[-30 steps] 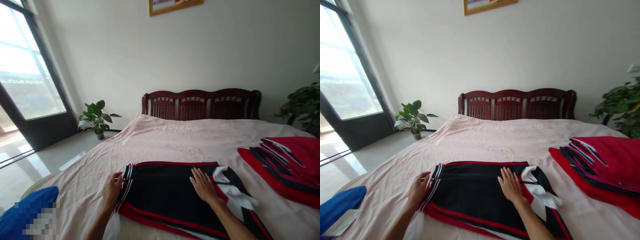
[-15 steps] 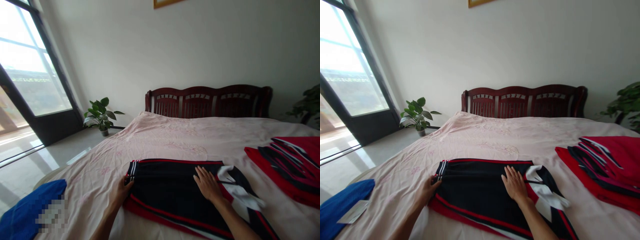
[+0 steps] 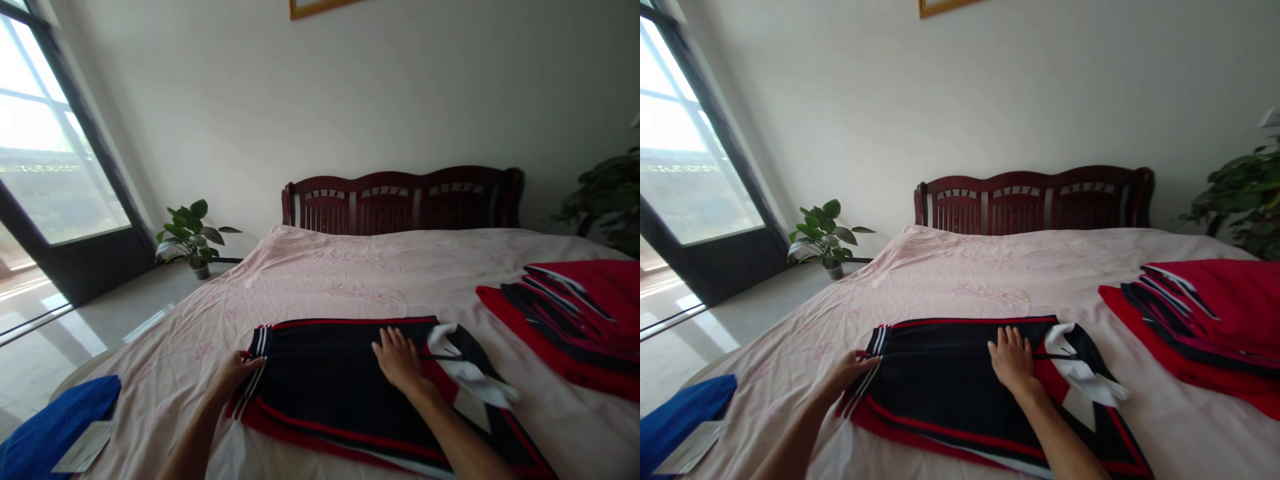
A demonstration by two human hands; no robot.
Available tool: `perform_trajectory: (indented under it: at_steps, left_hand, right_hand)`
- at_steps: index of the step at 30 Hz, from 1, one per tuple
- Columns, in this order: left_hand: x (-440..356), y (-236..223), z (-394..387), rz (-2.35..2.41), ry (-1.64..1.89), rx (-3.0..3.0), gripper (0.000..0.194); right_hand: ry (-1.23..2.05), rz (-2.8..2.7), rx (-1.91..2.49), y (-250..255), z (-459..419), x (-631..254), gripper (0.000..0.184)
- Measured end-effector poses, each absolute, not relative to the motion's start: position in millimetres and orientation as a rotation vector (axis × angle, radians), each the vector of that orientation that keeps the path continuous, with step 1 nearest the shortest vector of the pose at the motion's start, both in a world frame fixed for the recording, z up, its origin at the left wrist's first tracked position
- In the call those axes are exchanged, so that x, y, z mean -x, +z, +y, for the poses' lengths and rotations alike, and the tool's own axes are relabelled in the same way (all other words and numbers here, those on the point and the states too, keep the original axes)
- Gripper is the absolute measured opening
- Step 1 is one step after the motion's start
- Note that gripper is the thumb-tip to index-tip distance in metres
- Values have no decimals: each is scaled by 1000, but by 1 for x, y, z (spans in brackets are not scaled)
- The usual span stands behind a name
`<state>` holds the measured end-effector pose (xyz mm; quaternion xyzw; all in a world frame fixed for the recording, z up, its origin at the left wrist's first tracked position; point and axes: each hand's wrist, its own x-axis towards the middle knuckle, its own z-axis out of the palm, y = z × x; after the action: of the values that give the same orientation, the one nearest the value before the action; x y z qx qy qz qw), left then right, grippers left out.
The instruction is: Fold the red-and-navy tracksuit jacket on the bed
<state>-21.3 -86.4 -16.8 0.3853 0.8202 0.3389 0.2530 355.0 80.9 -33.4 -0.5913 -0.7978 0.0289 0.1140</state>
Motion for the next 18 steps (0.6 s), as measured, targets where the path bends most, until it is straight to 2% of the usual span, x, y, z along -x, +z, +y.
perform_trajectory:
  at_steps: [3, 7, 13, 18]
  left_hand:
    - [19, -10, -85, 2082, 947, -1106, 55]
    - [11, 0, -88, 1978, 1033, -1132, 57]
    - [1, 20, -95, 1467, 1189, -939, 67]
    - [-24, 54, -72, 1474, 1227, -1061, 68]
  right_hand:
    - [325, -2303, 1452, -18, 60, -301, 61]
    - [739, -2120, 996, -19, 30, -225, 61]
    - [976, -2108, 915, -42, 4, -181, 59]
    - [1384, -1694, 750, -26, 4, -178, 66]
